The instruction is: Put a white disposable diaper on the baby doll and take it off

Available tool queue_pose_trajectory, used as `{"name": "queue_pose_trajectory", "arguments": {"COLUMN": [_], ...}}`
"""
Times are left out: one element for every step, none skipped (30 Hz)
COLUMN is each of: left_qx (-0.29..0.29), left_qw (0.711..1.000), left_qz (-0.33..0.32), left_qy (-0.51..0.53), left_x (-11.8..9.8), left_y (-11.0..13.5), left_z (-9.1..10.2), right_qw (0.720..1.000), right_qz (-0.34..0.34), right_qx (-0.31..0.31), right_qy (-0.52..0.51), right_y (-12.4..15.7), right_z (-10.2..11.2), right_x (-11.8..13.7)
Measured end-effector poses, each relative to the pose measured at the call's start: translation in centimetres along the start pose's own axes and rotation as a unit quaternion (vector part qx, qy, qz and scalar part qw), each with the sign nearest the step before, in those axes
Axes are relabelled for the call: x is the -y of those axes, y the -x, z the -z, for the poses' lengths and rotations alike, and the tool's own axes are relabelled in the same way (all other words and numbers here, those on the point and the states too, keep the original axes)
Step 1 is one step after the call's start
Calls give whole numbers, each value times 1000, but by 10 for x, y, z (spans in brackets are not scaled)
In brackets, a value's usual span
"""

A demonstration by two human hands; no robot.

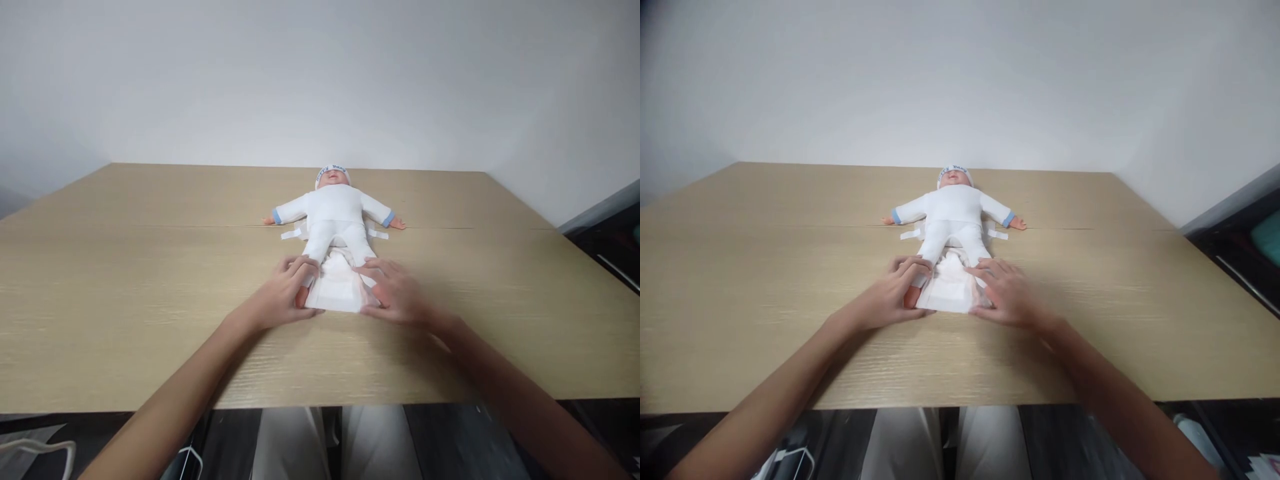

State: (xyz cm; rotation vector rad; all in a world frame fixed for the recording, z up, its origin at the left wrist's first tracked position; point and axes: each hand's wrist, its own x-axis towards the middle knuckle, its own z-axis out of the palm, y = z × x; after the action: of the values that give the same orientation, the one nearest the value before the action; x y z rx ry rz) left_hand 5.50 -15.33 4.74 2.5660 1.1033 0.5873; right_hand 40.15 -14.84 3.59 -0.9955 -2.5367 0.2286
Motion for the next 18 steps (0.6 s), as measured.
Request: {"name": "queue_pose_trajectory", "arguments": {"left_qx": [-7, -13, -18, -23, -28, -33, -36, -37, -36, -37, -37, -40, -47, -58, -73, -90, -106, -120], "left_qw": [1000, 1000, 1000, 999, 999, 999, 999, 999, 999, 998, 997, 995, 992, 989, 986, 984, 981, 978], "left_qz": [-3, -9, -14, -18, -20, -20, -17, -10, 0, 14, 32, 54, 75, 92, 102, 107, 109, 111], "left_qy": [-9, -15, -18, -18, -14, -8, 2, 14, 28, 43, 59, 76, 91, 103, 109, 112, 117, 128], "left_x": [0, -1, 0, 0, 0, 0, 0, 0, 0, 0, 0, 0, 1, 2, 5, 8, 13, 19], "left_y": [0, -1, -1, -2, -2, -2, -2, -2, -3, -5, -8, -12, -17, -25, -35, -46, -59, -73], "left_z": [-3, -5, -7, -8, -9, -10, -10, -9, -7, -4, 0, 6, 12, 19, 27, 34, 41, 46], "right_qw": [1000, 999, 999, 998, 998, 998, 998, 998, 998, 998, 997, 996, 994, 991, 988, 984, 979, 974], "right_qz": [-1, 0, 1, -2, -6, -13, -20, -27, -31, -31, -31, -32, -35, -39, -42, -45, -48, -55], "right_qx": [-4, -9, -13, -17, -21, -26, -33, -43, -53, -62, -69, -75, -83, -95, -113, -134, -156, -175], "right_qy": [24, 41, 51, 57, 58, 55, 47, 33, 16, -4, -24, -44, -64, -82, -99, -112, -122, -129], "right_y": [1, 1, 1, 2, 1, 1, 0, -2, -5, -8, -12, -18, -25, -33, -43, -54, -66, -78], "right_z": [-5, -10, -13, -16, -17, -18, -18, -17, -15, -13, -10, -6, -2, 3, 7, 11, 15, 17], "right_x": [5, 9, 12, 14, 16, 16, 16, 15, 13, 10, 6, 2, -3, -8, -14, -20, -27, -34]}}
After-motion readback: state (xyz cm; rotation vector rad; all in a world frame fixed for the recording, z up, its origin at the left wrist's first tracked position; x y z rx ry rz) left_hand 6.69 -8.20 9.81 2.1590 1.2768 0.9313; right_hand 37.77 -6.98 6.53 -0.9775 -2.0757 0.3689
